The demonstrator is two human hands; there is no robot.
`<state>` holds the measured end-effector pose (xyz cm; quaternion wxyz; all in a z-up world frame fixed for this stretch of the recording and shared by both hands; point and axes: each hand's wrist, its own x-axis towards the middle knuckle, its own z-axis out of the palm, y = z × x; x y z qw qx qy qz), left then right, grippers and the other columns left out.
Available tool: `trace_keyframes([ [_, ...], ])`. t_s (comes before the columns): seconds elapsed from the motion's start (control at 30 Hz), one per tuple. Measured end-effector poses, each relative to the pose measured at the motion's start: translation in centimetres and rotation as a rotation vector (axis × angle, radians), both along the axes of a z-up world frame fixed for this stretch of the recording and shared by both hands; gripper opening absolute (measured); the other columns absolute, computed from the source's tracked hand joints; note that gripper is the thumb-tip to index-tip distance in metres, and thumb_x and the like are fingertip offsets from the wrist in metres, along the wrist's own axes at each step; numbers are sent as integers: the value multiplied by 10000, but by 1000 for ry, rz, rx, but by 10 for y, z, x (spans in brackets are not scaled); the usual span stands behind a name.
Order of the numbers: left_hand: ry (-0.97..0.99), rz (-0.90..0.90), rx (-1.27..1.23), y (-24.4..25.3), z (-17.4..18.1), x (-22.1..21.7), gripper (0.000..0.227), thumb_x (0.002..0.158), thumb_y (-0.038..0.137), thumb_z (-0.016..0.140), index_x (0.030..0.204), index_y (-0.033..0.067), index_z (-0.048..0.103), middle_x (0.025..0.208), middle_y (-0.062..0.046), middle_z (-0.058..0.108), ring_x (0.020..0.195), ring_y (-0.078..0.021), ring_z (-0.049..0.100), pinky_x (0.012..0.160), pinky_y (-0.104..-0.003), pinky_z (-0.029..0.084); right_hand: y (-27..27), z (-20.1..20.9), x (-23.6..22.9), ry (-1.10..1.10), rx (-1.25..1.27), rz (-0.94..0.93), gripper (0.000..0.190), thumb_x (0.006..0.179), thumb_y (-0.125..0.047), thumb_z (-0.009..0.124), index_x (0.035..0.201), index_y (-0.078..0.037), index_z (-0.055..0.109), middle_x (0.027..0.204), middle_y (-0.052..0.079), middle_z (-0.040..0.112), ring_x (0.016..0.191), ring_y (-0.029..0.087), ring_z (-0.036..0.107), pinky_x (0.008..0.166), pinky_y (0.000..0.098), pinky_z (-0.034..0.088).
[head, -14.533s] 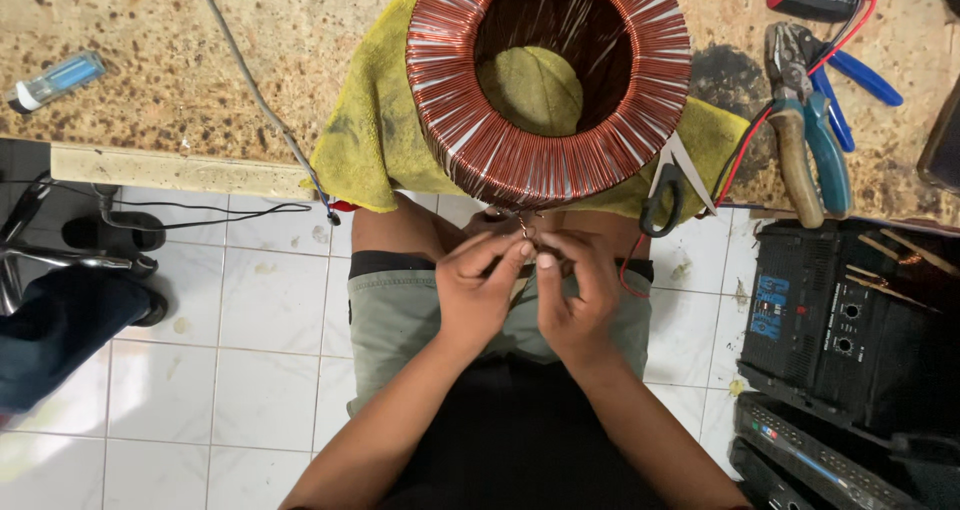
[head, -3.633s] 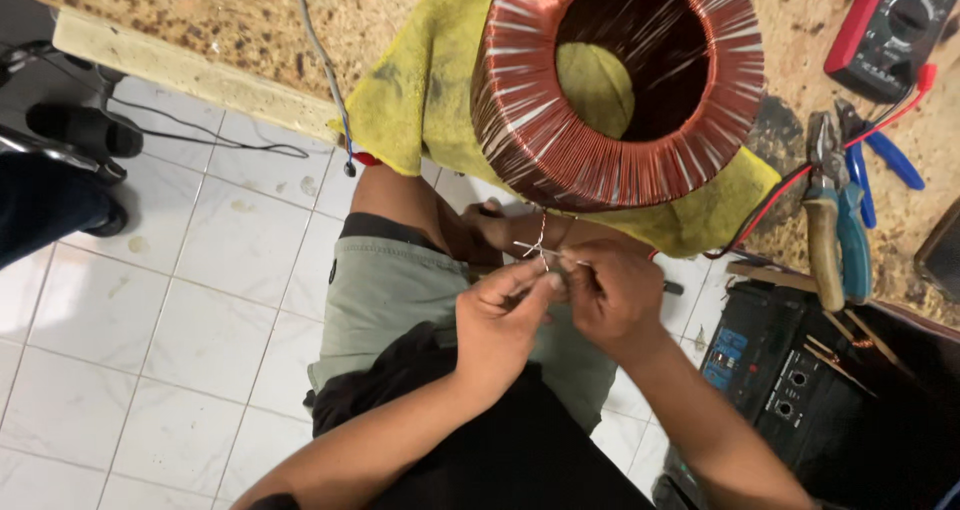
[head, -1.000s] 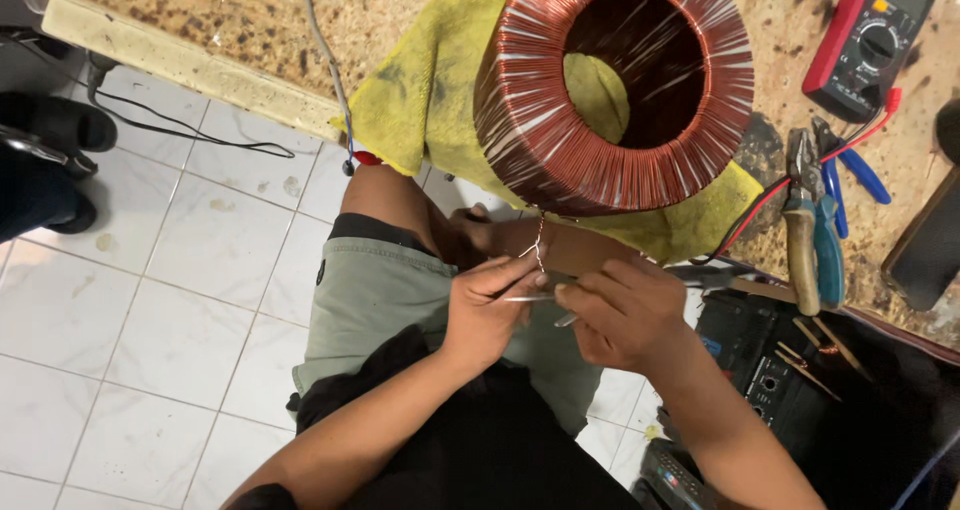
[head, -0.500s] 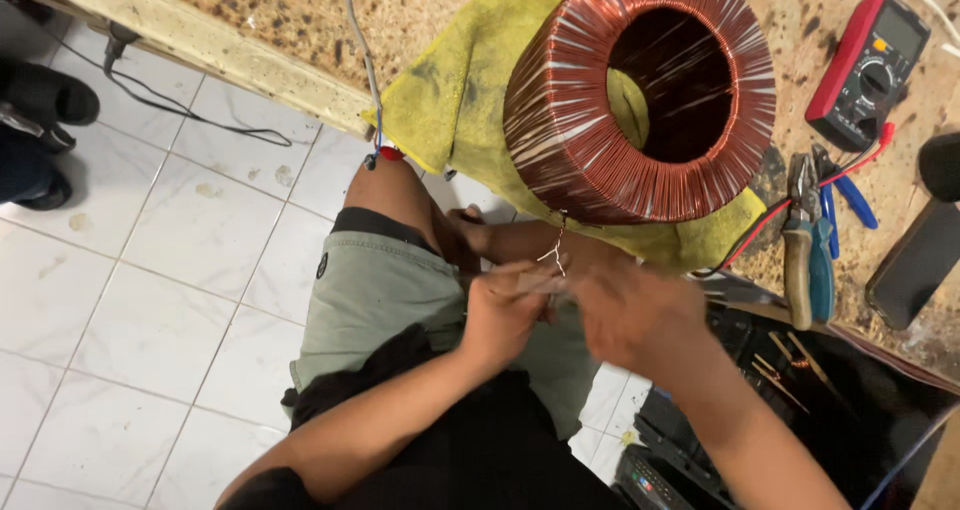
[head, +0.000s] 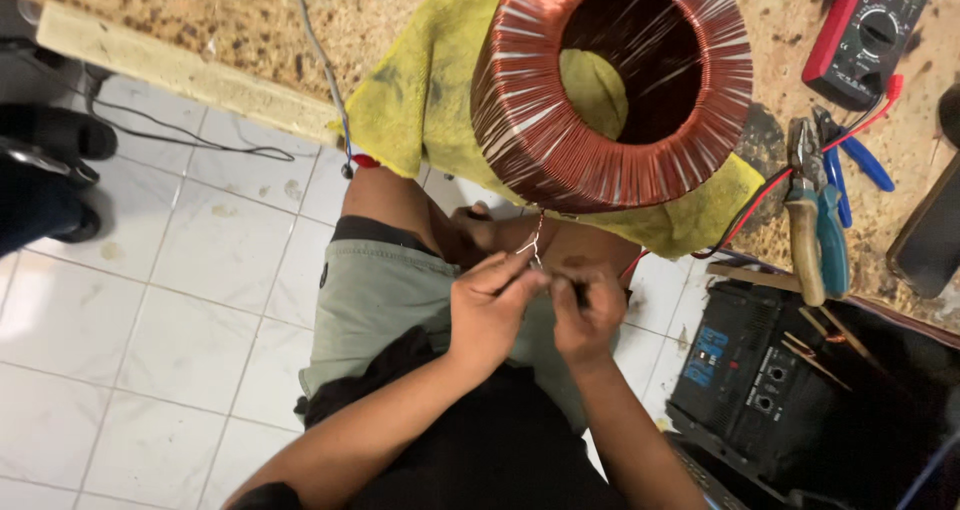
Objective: The person sits on the floor and uses pliers and scissors to strip and trim the ends of copper wires attached to a large toroidal coil. They repeatedly twist and cut the wire ends to prepare them for connection.
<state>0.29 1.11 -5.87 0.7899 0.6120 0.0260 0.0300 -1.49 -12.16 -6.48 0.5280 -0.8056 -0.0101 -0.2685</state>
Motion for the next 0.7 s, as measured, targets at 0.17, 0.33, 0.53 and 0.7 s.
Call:
trace_keyframes([
  [0.17,-15,-22,29,3,-1,1,158,849,31,823,1002,35,784,651,-92,608,602,-147,553,586,-348,488,12,-7,0,-9,18,-43,96,942,-70,740,919,11,693,738,135,647,638,246,647,635,350,545],
  [0.33,-99,-177,15,21,37,-8,222,927,159,748,721,74,734,564,-2,528,505,-175,487,558,-303,462,-1,2,-31,-18,255,-34,83,902,13,735,881,-11,658,662,87,613,531,157,563,532,297,513],
  [0.53,69,53,165,28,46,19,242,977,27,672,1216,-8,690,804,-130,701,755,-159,656,721,-352,543,-48,117,44,-3,476,-208,187,1070,-92,566,1141,-140,400,698,70,472,520,189,469,524,321,470],
  [0.7,273,-343,192,27,66,36,226,1001,221,653,915,107,827,614,40,642,604,-36,554,592,-218,465,-114,120,144,348,481,-333,445,971,122,570,1397,-9,565,1156,97,680,780,111,677,724,207,639],
])
